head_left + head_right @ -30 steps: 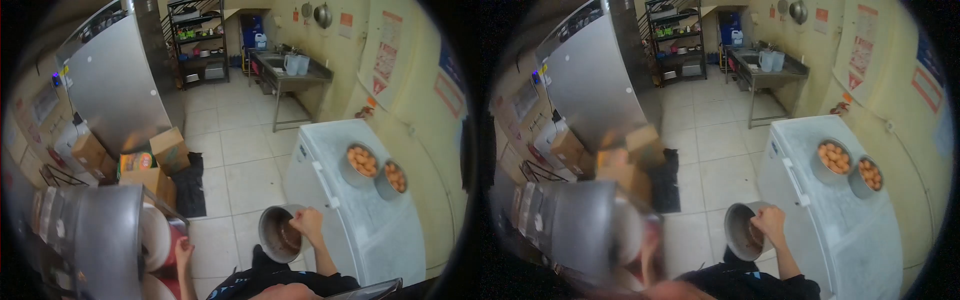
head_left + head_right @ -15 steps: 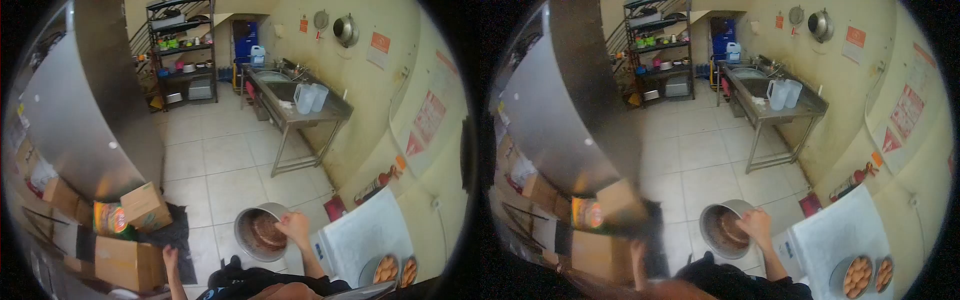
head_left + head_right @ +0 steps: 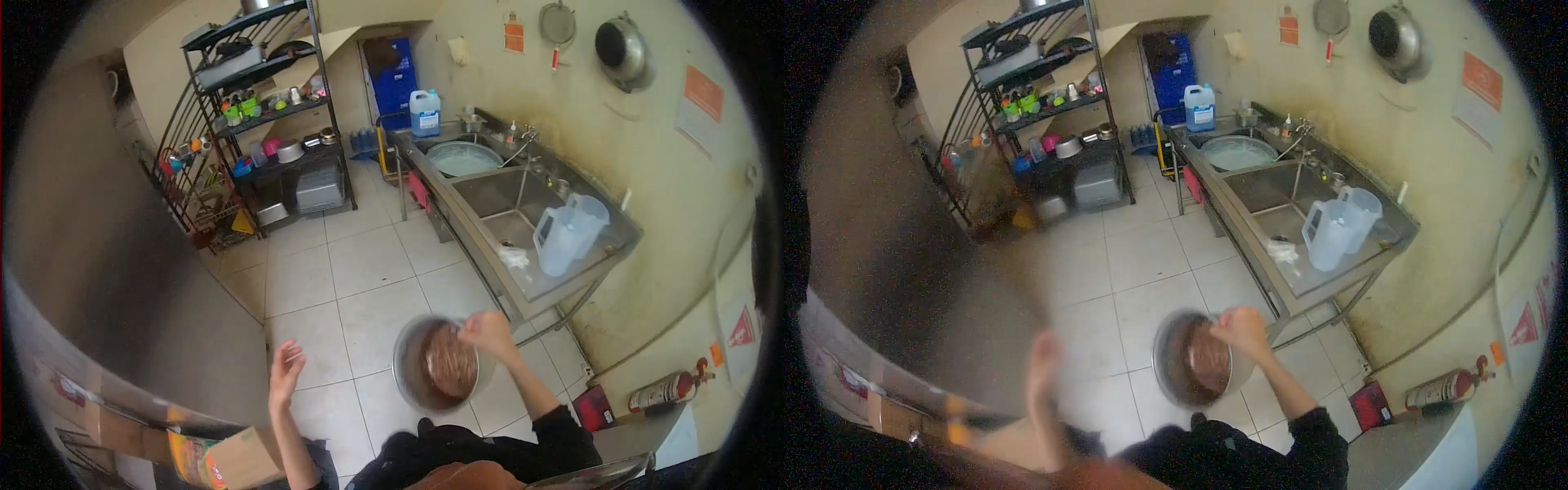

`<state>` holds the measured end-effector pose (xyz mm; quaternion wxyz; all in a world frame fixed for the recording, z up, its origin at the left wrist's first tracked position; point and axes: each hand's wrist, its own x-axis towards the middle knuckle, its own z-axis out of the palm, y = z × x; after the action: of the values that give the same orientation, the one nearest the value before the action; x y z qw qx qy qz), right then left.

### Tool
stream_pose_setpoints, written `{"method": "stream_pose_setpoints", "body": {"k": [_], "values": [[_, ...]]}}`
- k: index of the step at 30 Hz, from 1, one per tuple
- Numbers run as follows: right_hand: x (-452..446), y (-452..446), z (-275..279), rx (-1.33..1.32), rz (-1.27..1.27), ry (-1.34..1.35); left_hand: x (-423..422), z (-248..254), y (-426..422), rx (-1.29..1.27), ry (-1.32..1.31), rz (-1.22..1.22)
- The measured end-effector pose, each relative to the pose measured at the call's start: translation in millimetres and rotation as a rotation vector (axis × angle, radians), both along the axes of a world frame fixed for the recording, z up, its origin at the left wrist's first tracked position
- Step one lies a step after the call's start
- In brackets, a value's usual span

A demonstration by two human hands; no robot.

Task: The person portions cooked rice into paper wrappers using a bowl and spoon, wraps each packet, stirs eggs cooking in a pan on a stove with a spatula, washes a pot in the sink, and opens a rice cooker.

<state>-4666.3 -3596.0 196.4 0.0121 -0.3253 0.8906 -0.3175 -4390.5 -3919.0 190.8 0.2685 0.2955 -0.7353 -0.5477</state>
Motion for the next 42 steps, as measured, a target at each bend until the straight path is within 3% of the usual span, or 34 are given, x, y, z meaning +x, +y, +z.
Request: {"method": "stream_pose_setpoints", "body": {"k": [4, 6, 8, 11, 13, 14, 17, 19, 20, 21, 22, 24, 25, 26, 28, 30, 32, 36, 40, 42], "values": [[-181, -77, 54, -0.107, -0.073, -0.118, -17, -67, -92, 0.357, 0.075, 0.164], [-279, -118, 68, -0.097, -0.110, 0.049, -25, -120, -128, 0.472, 0.248, 0.298], [-375, -157, 88, -0.062, -0.125, 0.002, -48, -175, -166, 0.554, 0.246, 0.713], [-516, -210, 98, -0.006, -0.280, 0.135, -94, -266, -266, 0.573, 0.250, 0.787], [-602, -238, 107, 0.090, -0.389, 0.171, -161, -282, -319, 0.639, 0.287, 0.708], [-647, -250, 96, 0.166, -0.500, 0.189, -195, -285, -340, 0.692, 0.320, 0.632], [-751, -267, 75, 0.249, -0.652, 0.192, -360, -138, -322, 0.543, 0.238, 0.458], [-810, -282, 64, 0.246, -0.715, 0.216, -445, -80, -337, 0.428, 0.115, 0.472], [-839, -289, 53, 0.257, -0.737, 0.247, -483, -75, -350, 0.323, -0.008, 0.491], [-873, -294, 37, 0.302, -0.739, 0.346, -504, -86, -371, 0.155, -0.081, 0.478], [-909, -296, 16, 0.355, -0.734, 0.442, -520, -95, -379, 0.166, -0.085, 0.490], [-993, -296, -36, 0.405, -0.787, 0.529, -553, -101, -391, -0.112, 0.102, 0.573], [-1009, -296, -49, 0.468, -0.665, 0.456, -561, -101, -390, -0.177, -0.094, 0.751], [-1023, -304, -67, 0.487, -0.648, 0.434, -576, -104, -387, -0.176, -0.127, 0.755], [-1023, -304, -100, 0.518, -0.481, 0.628, -609, -90, -370, 0.173, -0.014, 0.961], [-1013, -310, -119, 0.591, -0.280, 0.629, -568, -164, -397, -0.174, 0.539, 0.188], [-998, -325, -125, 0.562, -0.177, 0.531, -601, -155, -393, 0.034, 0.106, 0.956], [-987, -347, -129, 0.562, -0.107, 0.372, -629, -153, -411, 0.240, 0.031, 1.064], [-1037, -339, -149, 0.429, -0.214, 0.234, -657, -153, -411, 0.381, 0.015, 0.971], [-1062, -324, -166, 0.380, -0.416, 0.139, -651, -168, -409, 0.323, 0.040, 0.952]]}}
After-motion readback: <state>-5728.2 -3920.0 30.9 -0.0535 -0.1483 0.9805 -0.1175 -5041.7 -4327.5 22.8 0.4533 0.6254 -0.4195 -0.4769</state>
